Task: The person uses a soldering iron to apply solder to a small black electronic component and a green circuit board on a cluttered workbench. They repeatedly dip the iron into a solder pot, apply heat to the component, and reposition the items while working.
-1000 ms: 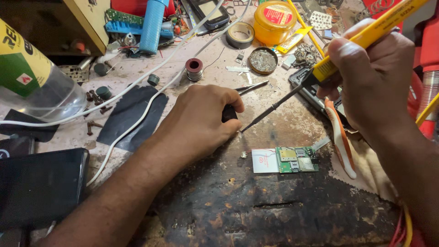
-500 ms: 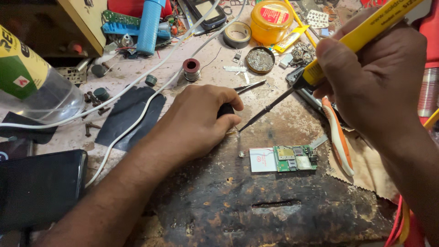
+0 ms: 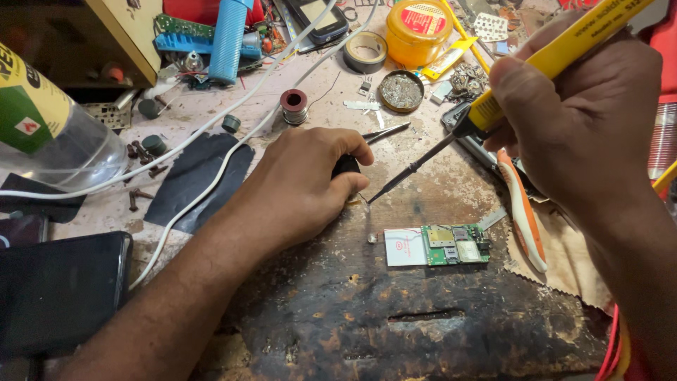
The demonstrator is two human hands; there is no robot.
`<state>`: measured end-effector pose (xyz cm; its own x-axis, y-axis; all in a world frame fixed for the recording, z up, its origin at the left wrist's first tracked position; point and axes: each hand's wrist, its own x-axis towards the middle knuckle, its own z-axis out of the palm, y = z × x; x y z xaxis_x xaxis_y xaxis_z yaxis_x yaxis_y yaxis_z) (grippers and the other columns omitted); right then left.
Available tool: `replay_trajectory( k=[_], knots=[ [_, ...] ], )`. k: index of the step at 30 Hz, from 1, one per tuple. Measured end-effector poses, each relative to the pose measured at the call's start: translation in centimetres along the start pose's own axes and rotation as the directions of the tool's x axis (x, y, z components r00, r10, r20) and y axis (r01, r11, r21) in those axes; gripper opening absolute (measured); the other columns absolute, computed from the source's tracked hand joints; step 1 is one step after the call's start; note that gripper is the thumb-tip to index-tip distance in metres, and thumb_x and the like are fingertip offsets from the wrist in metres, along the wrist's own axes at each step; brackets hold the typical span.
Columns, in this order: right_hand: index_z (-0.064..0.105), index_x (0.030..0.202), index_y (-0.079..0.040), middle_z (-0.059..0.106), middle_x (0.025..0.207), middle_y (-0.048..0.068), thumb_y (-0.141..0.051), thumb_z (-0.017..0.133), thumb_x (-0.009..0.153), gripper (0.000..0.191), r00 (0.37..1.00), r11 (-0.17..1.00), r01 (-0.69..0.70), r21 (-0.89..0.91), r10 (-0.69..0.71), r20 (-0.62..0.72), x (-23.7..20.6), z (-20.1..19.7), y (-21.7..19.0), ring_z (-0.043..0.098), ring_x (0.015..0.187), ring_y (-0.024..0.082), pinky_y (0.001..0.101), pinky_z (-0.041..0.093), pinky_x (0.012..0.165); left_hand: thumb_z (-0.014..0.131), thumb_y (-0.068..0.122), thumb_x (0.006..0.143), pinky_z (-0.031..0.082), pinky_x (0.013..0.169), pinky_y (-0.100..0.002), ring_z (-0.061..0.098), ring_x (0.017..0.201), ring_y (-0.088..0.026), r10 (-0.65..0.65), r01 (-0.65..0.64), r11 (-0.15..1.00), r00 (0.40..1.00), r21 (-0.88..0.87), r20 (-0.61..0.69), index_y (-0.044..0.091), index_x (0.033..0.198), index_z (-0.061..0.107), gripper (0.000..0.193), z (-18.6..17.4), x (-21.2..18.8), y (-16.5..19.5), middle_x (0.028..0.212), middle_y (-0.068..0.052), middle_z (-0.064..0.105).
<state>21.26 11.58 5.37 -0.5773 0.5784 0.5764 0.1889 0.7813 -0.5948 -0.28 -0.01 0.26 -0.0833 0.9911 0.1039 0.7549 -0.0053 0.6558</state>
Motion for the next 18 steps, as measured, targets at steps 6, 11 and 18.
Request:
replay_trajectory(
  k=[6, 11, 18],
  knots=[
    [0.060, 0.102, 0.005, 0.064, 0.077, 0.013, -0.017, 0.062, 0.109, 0.022, 1.000, 0.999, -0.006, 0.036, 0.005, 0.001, -0.5, -0.2, 0.1, 0.065, 0.056, 0.012, 0.0252, 0.058, 0.053, 0.075, 0.025, 0.084, 0.055, 0.091, -0.040, 0.076, 0.095, -0.026, -0.008, 0.007, 1.000, 1.000, 0.008, 0.007, 0.011, 0.107, 0.076, 0.027, 0.1, -0.1, -0.2, 0.102, -0.013, 0.078],
    [0.061, 0.102, 0.003, 0.064, 0.078, 0.012, -0.018, 0.062, 0.110, 0.023, 1.000, 0.999, 0.005, 0.042, -0.005, 0.000, -0.5, -0.2, 0.1, 0.066, 0.057, 0.011, 0.0237, 0.058, 0.053, 0.075, 0.027, 0.087, 0.056, 0.088, -0.038, 0.077, 0.091, -0.021, -0.023, 0.023, 1.000, 1.000, -0.016, 0.004, 0.013, 0.110, 0.076, 0.027, -0.4, 0.0, 0.5, 0.101, -0.009, 0.079],
    [0.060, 0.098, 0.002, 0.064, 0.074, 0.012, -0.016, 0.061, 0.106, 0.020, 0.999, 0.999, -0.039, 0.035, 0.039, -0.020, -0.8, -0.3, 0.8, 0.065, 0.058, 0.013, 0.0254, 0.056, 0.053, 0.074, 0.029, 0.084, 0.056, 0.075, -0.035, 0.076, 0.079, -0.016, -0.087, 0.087, 0.996, 0.996, -0.011, -0.016, 0.018, 0.107, 0.077, 0.026, -1.5, 0.1, 0.1, 0.088, -0.004, 0.079]
  ],
)
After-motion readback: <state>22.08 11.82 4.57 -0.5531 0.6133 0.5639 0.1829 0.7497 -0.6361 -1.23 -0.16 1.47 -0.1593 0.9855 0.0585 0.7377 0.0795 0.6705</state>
